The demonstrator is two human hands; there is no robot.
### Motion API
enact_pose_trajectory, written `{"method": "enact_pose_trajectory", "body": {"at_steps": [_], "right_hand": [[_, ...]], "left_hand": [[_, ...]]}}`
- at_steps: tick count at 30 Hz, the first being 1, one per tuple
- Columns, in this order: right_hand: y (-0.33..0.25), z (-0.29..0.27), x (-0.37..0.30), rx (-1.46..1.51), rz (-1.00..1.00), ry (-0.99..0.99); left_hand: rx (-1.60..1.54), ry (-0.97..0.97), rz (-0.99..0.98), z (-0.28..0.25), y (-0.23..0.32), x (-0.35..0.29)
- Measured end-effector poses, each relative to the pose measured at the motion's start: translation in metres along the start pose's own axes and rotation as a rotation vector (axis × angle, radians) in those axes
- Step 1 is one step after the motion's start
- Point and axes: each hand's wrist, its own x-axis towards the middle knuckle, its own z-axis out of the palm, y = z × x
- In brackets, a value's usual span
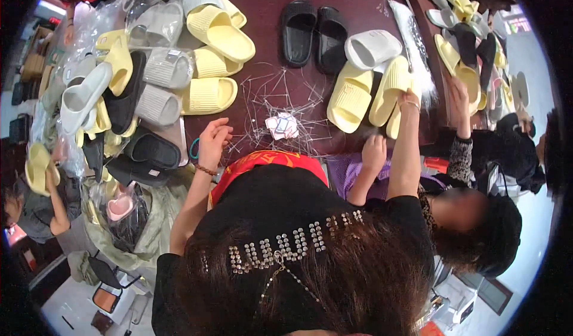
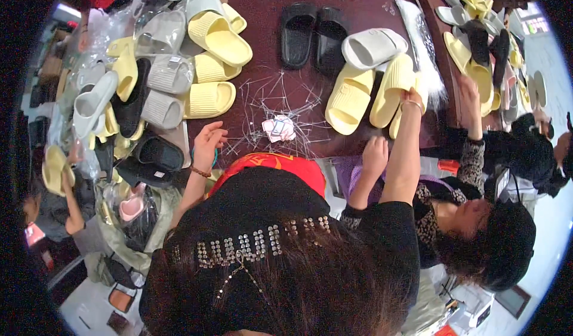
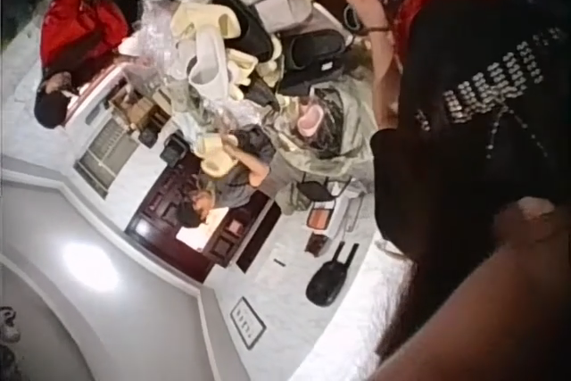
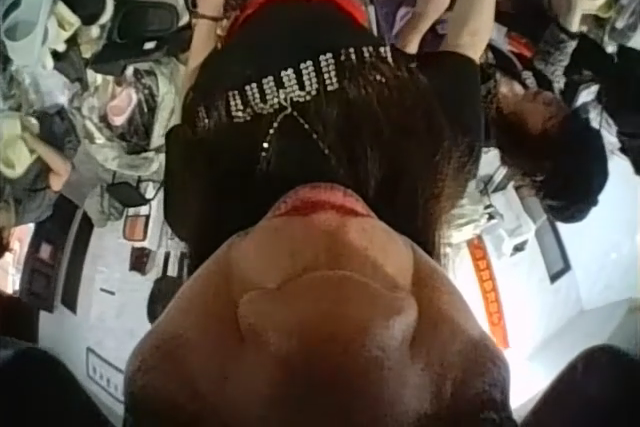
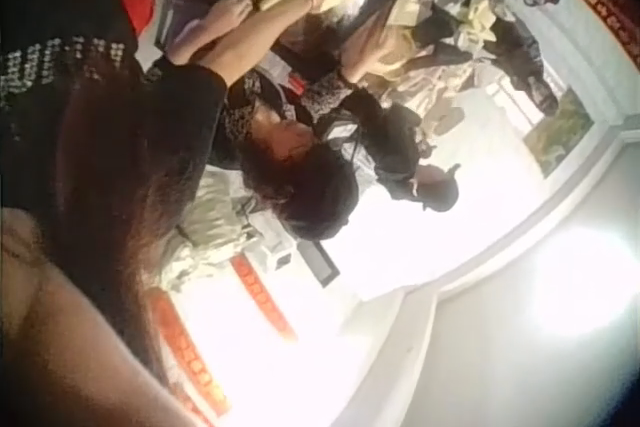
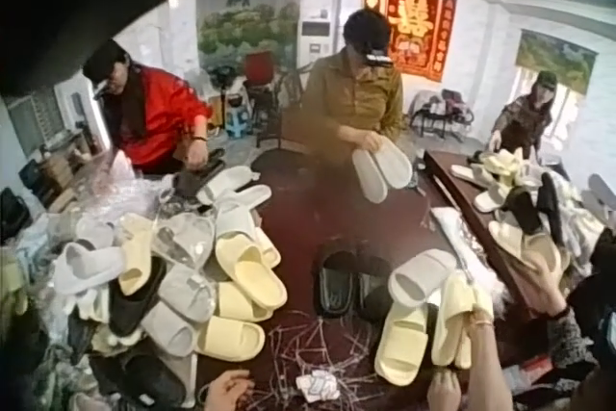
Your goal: The recorder is inspecting pairs of sandals, trimming loose threads with scissors, and placing them into plastic bags for packaging.
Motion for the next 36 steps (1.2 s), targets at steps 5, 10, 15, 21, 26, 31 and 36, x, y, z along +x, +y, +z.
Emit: {"method": "enact_pose_trajectory", "body": {"at_steps": [5,10,15,21,26,31,36], "right_hand": [[0.025,-0.017,0.057,0.059,0.212,0.558],[0.064,-0.010,0.120,0.099,0.422,1.146],[0.080,0.107,0.129,-0.034,-0.252,0.047],[0.124,0.157,0.220,-0.981,-0.296,0.164],[0.083,0.202,0.225,-1.211,0.054,0.295],[0.094,0.202,0.277,-1.027,0.090,0.292],[0.067,0.230,0.286,-0.596,-0.303,0.365]], "left_hand": [[0.008,0.078,-0.045,-0.014,-0.008,-0.007],[0.004,0.196,-0.100,-0.027,-0.017,-0.006],[0.052,0.200,-0.117,-0.035,-0.039,-0.010],[0.384,0.261,0.138,-0.038,-0.033,-0.016],[0.336,0.440,-0.002,-0.080,-0.081,-0.045],[0.329,0.407,-0.084,-0.092,-0.095,-0.052],[0.597,0.343,0.073,-0.086,-0.093,-0.044]]}}
